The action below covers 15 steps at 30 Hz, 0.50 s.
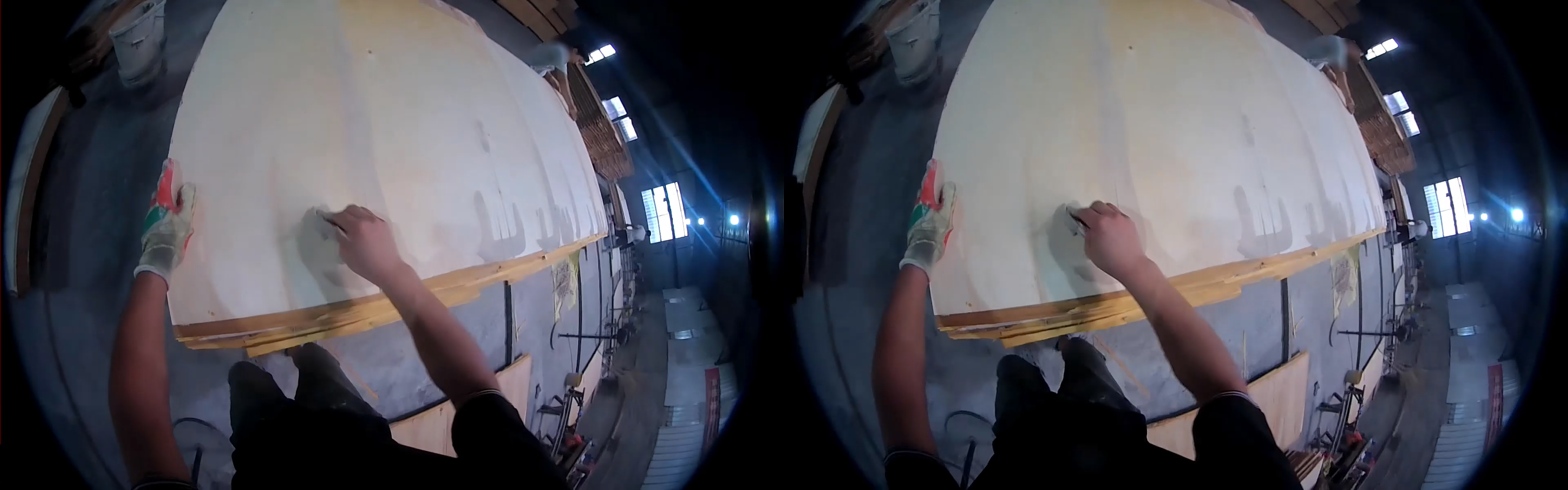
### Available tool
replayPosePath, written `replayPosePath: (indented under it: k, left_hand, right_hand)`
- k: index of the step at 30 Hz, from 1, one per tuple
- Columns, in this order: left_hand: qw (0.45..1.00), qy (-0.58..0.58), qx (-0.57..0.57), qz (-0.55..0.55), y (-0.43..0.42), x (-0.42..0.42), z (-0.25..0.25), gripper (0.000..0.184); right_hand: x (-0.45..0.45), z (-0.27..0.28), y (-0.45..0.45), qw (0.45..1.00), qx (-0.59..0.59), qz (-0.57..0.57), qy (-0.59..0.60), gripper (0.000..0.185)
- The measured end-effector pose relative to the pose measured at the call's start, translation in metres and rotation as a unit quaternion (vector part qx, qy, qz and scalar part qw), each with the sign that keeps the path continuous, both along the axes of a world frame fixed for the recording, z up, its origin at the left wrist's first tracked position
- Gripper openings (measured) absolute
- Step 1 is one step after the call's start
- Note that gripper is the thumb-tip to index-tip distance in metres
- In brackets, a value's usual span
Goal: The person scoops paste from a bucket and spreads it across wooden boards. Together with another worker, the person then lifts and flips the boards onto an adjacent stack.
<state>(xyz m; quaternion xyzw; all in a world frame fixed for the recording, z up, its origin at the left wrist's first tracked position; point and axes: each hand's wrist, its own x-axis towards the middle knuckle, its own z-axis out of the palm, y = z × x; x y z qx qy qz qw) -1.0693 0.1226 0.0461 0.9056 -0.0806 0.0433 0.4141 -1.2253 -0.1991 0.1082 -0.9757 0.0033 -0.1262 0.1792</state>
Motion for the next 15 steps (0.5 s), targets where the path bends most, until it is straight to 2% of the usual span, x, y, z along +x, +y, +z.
replayPosePath:
  k: [2,6,8,9,10,11,12,14,15]
  left_hand:
    - [1.0,0.001,0.005,-0.008,0.001,0.0,0.002,0.056]
    - [0.998,0.017,0.058,0.0,0.002,-0.002,0.001,0.059]
    - [0.993,-0.095,0.068,0.013,0.009,0.003,-0.026,0.063]
    - [0.993,-0.098,0.068,0.002,0.011,-0.002,-0.014,0.063]
    - [1.0,-0.018,0.011,-0.013,0.015,-0.012,-0.005,0.063]
    - [0.997,0.064,-0.047,-0.019,0.022,-0.023,0.001,0.064]
    - [0.997,0.064,-0.048,-0.016,0.031,-0.032,-0.003,0.064]
    - [0.985,0.159,-0.067,0.013,0.037,-0.033,-0.019,0.063]
    - [0.979,0.188,-0.073,0.022,0.037,-0.03,-0.028,0.063]
  right_hand:
    - [-0.041,0.023,0.001,0.987,-0.002,0.093,0.129,0.034]
    - [-0.091,0.016,0.07,0.997,0.032,0.047,0.057,0.04]
    - [-0.089,0.011,0.084,0.993,0.073,0.08,0.043,0.028]
    - [-0.092,0.011,0.078,0.994,0.096,-0.024,0.036,0.023]
    - [-0.093,0.016,0.062,0.985,0.117,-0.12,0.035,0.02]
    - [-0.093,0.025,0.041,0.965,0.195,-0.174,0.031,0.022]
    - [-0.092,0.036,0.019,0.935,0.27,-0.229,0.019,0.025]
    - [-0.087,0.045,-0.017,0.851,0.494,-0.176,0.005,0.03]
    - [-0.08,0.038,-0.026,0.887,0.407,-0.215,0.037,0.03]
